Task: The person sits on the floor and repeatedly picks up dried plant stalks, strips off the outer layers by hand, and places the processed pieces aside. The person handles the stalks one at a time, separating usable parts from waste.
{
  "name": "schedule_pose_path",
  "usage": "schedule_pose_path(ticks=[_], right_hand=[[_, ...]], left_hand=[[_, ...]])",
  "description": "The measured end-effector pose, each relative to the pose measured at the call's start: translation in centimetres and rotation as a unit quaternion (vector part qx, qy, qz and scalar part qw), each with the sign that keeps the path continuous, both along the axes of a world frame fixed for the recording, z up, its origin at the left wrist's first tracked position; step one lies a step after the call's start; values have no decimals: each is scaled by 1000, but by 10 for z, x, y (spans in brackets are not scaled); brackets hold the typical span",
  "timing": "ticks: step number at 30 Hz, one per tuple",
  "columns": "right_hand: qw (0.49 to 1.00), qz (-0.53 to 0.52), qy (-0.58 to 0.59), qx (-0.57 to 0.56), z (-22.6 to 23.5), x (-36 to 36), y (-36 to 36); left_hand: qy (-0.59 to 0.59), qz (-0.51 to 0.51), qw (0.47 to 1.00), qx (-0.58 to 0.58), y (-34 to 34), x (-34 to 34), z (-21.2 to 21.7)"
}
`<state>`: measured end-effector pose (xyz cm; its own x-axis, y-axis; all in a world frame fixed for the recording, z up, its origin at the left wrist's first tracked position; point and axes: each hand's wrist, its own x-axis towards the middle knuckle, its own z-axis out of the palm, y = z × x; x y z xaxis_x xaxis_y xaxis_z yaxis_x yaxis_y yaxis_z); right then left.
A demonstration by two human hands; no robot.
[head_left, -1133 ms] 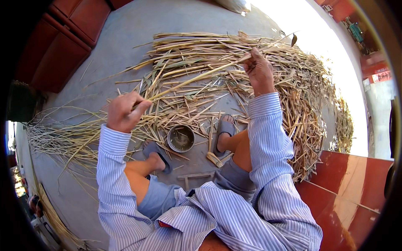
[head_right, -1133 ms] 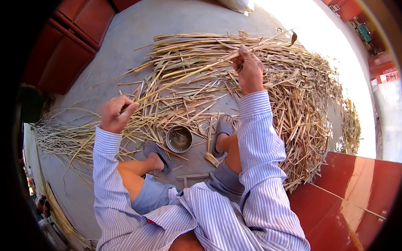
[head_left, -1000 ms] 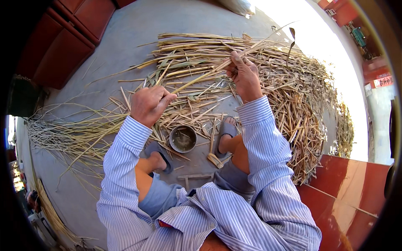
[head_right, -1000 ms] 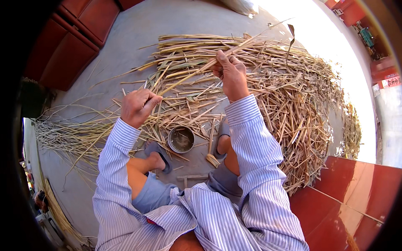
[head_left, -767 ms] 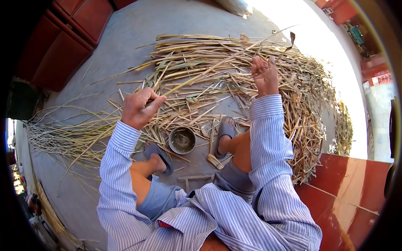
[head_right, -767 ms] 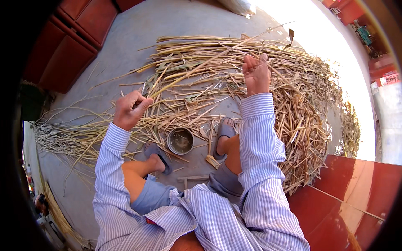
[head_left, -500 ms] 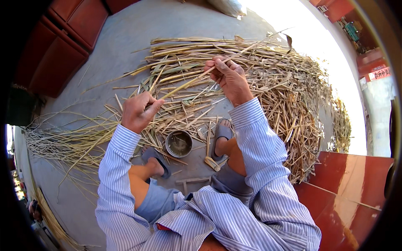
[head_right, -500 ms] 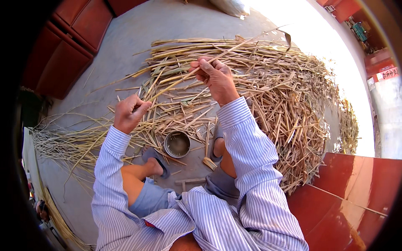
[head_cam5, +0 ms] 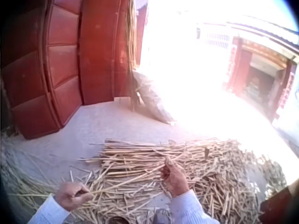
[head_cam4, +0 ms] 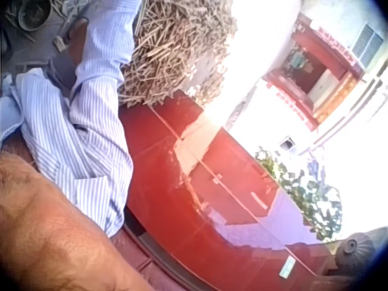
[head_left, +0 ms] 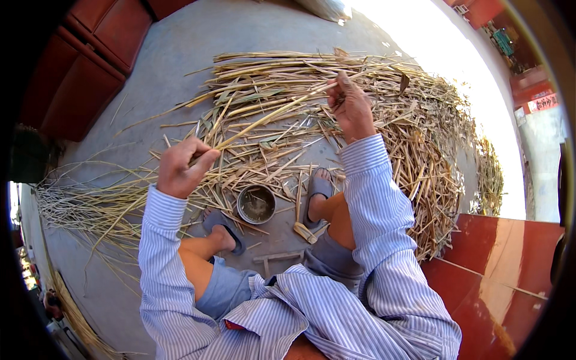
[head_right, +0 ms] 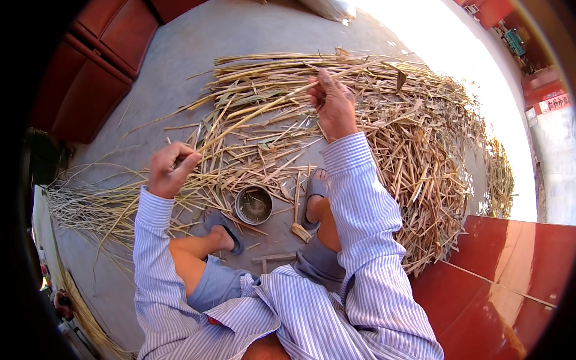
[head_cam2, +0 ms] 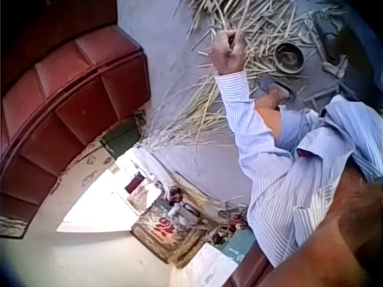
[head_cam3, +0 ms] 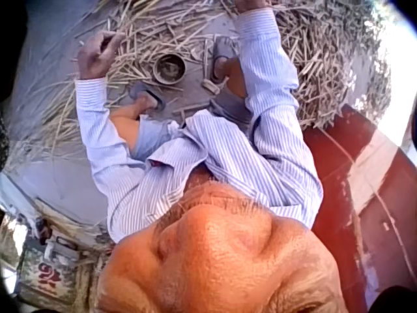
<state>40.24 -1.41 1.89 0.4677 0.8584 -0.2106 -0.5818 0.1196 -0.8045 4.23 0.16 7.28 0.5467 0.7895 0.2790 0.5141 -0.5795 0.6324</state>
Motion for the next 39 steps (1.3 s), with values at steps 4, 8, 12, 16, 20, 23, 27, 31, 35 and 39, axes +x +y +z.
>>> schedule_pose_path(ticks=[4, 8, 12, 16, 20, 23, 27, 31, 35, 39], right_hand=[[996, 86, -9, -21, 6, -48, 4], [998, 51, -31, 13, 6, -15, 7], [999, 37, -36, 4, 7, -9, 3], [996, 63, 1, 57, 4, -9, 7], [979, 166, 12, 114, 12, -45, 7], [977, 195, -9, 87, 14, -60, 5], [989, 136, -51, 19, 12, -65, 6], [995, 91, -32, 5, 15, -57, 6], [1000, -7, -9, 12, 10, 0, 3], [997, -65, -15, 37, 5, 34, -1]], left_hand=[[-13, 31, 999, 21, 2, 21, -6], [-15, 44, 999, 6, 7, 4, -10], [-17, 53, 998, -22, 6, -3, -6], [-33, 37, 998, -35, 13, 0, -10], [-45, 39, 994, -92, 19, 7, -16], [-44, 45, 992, -108, 21, 9, -19], [-25, 56, 997, 43, 15, 15, -20], [31, 22, 976, 216, 7, 17, -7], [20, 53, 984, 167, 10, 2, -12], [6, 64, 991, 114, 14, -10, -10]])
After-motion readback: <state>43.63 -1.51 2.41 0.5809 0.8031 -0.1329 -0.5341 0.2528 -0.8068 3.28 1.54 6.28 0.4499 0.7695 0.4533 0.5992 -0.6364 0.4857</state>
